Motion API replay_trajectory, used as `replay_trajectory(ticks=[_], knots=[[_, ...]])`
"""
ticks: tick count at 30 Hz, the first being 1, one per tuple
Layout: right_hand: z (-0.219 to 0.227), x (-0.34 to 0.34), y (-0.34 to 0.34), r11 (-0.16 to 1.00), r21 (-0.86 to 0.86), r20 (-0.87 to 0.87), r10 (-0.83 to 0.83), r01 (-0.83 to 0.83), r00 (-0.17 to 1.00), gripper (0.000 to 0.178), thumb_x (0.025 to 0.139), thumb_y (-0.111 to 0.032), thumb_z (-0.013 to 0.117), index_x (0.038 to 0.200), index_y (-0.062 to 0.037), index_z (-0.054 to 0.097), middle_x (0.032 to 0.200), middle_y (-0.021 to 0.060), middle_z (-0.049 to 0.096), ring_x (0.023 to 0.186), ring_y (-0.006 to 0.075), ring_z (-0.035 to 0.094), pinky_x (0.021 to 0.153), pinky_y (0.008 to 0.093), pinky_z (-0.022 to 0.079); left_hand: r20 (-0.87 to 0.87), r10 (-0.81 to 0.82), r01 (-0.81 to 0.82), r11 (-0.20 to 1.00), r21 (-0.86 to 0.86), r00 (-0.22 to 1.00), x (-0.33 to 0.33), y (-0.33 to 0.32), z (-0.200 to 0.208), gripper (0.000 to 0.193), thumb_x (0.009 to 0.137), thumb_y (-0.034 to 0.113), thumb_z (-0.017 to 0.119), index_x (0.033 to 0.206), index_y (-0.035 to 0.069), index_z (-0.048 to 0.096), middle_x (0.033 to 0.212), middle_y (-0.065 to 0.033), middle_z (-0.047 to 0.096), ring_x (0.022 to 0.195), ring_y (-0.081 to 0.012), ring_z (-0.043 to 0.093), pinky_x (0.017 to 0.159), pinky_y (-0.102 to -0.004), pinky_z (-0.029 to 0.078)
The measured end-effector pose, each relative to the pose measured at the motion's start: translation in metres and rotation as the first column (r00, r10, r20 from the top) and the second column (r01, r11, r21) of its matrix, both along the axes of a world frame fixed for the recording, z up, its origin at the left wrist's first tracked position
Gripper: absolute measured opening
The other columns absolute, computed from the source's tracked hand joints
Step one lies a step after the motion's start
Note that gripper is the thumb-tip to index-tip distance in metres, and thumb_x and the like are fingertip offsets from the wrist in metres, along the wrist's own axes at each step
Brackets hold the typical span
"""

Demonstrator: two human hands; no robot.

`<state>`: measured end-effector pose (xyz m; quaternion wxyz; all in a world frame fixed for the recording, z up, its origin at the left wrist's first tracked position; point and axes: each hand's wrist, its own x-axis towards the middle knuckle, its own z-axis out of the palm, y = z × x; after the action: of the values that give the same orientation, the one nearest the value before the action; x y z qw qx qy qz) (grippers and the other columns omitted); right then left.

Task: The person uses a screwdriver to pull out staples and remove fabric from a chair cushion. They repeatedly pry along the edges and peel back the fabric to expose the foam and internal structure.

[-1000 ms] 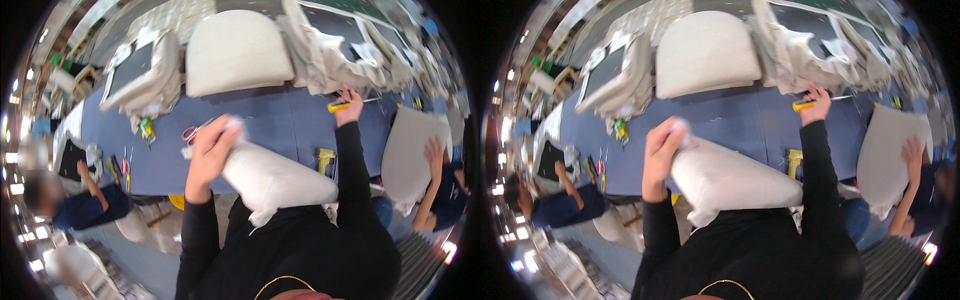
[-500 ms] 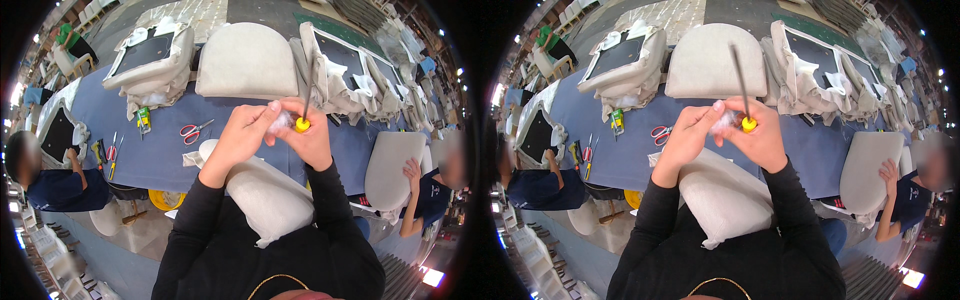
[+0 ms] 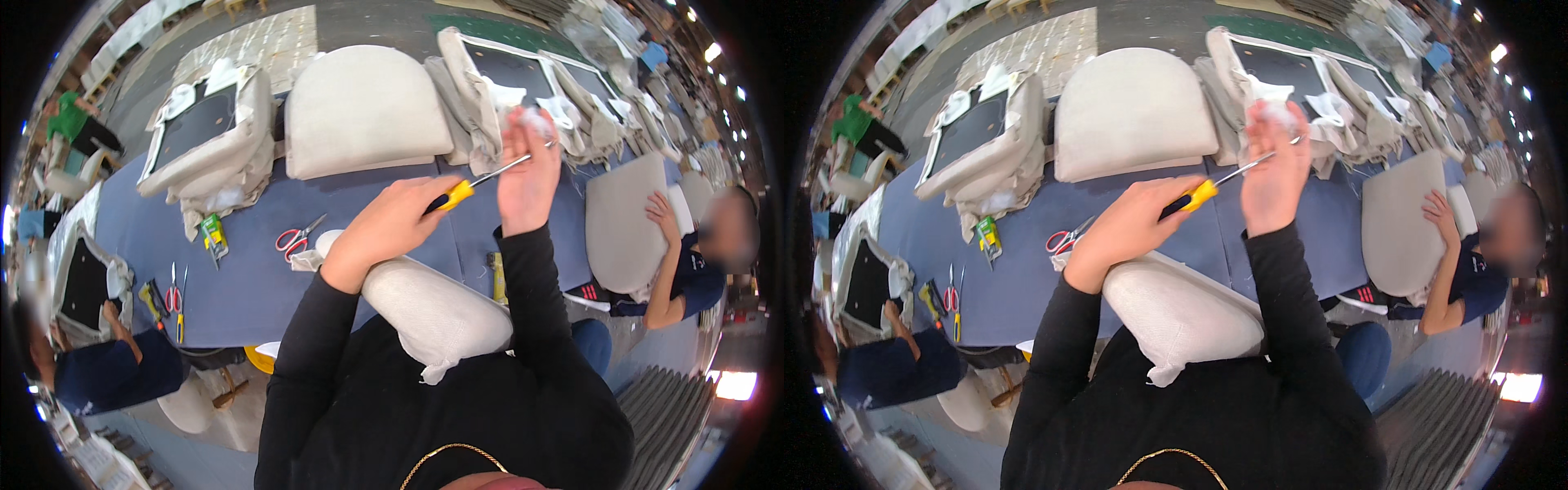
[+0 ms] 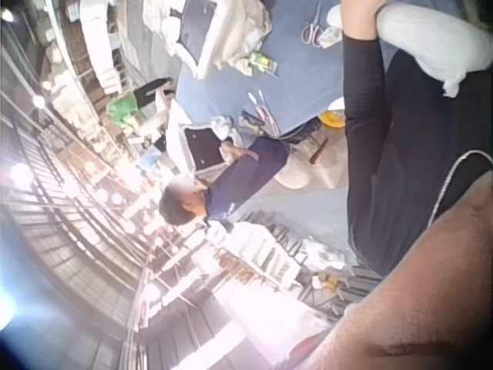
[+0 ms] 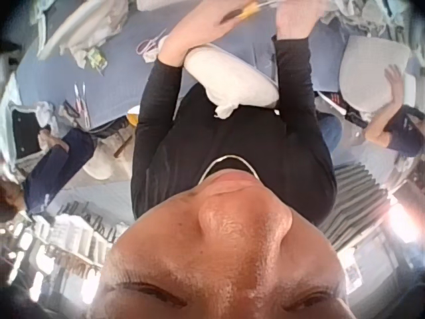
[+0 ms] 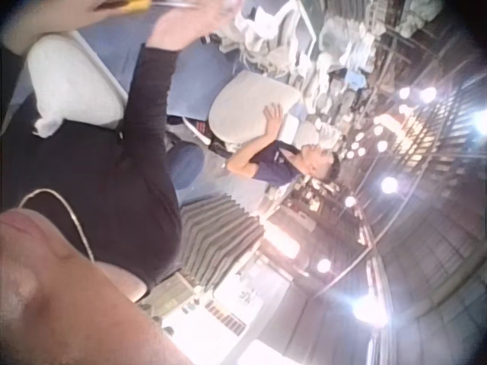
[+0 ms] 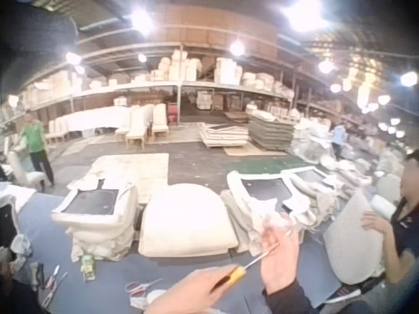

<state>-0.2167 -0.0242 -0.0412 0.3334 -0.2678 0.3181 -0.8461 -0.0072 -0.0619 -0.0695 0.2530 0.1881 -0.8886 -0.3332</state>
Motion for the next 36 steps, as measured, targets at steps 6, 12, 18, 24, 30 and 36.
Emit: replay_trajectory(ticks=[6,12,18,24,30,36], knots=[[-0.025,-0.042,0.006,0.977,-0.043,-0.123,-0.211,0.207,0.97,0.017,0.106,-0.009,0.072,0.121,-0.0037,0.066,0.122,0.0074,0.074,0.115,0.0165,0.07,0.101,0.0321,0.053,-0.057,0.374,-0.369,0.926,0.085,0.926,-0.011,-0.008,-0.007,0.029,0.092,0.006,0.075,0.117,0.001,0.063,0.096,-0.0191,0.07,0.095,-0.037,0.072,0.085,-0.0415,0.055],[-0.031,-0.002,0.019,0.978,0.157,-0.564,-0.027,0.139,0.825,0.026,0.1,0.0,0.078,0.125,0.0014,0.07,0.111,0.0025,0.074,0.101,0.0081,0.067,0.09,0.025,0.054,-0.395,0.363,-0.168,0.878,0.448,0.844,-0.042,-0.015,0.014,0.028,0.091,0.023,0.085,0.103,0.002,0.071,0.081,-0.0151,0.072,0.072,-0.0346,0.071,0.069,-0.0374,0.054],[0.002,0.022,0.051,0.953,0.304,-0.603,0.193,-0.001,0.774,0.052,0.098,0.007,0.072,0.149,0.0038,0.06,0.13,0.0145,0.075,0.117,0.0174,0.071,0.103,0.0313,0.055,-0.34,0.374,-0.306,0.922,0.237,0.863,-0.052,-0.04,-0.001,0.031,0.097,0.025,0.083,0.111,-0.002,0.076,0.079,-0.0088,0.077,0.076,-0.0094,0.072,0.067,-0.0288,0.055],[0.043,0.023,0.125,0.947,0.228,-0.877,0.301,-0.226,0.374,0.055,0.083,-0.01,0.089,0.134,-0.0012,0.07,0.13,0.0153,0.074,0.124,0.0339,0.07,0.113,0.0448,0.05,-0.334,0.472,-0.502,0.865,-0.002,0.816,-0.059,-0.064,-0.01,0.037,0.095,0.038,0.081,0.109,0.003,0.079,0.084,-0.0165,0.078,0.079,-0.0362,0.075,0.073,-0.0423,0.057],[0.034,0.029,0.114,1.0,0.029,-0.992,0.03,0.012,-0.123,0.056,0.062,-0.004,0.088,0.114,-0.0105,0.069,0.117,0.0114,0.065,0.115,0.0406,0.065,0.105,0.0511,0.05,-0.407,0.688,-0.756,0.655,-0.007,0.6,-0.052,-0.084,-0.001,0.036,0.093,0.037,0.081,0.109,0.004,0.08,0.086,-0.0192,0.077,0.081,-0.0394,0.075,0.076,-0.0463,0.058],[0.041,-0.019,0.083,0.994,0.111,-0.989,0.111,0.011,-0.099,0.053,0.061,0.004,0.083,0.11,-0.0086,0.068,0.128,0.0116,0.069,0.129,0.0374,0.067,0.105,0.0439,0.055,-0.369,0.706,-0.675,0.7,0.234,0.605,-0.008,-0.017,0.019,0.039,0.093,0.032,0.081,0.115,0.001,0.08,0.081,-0.0126,0.077,0.073,-0.0199,0.072,0.072,-0.0347,0.055]])
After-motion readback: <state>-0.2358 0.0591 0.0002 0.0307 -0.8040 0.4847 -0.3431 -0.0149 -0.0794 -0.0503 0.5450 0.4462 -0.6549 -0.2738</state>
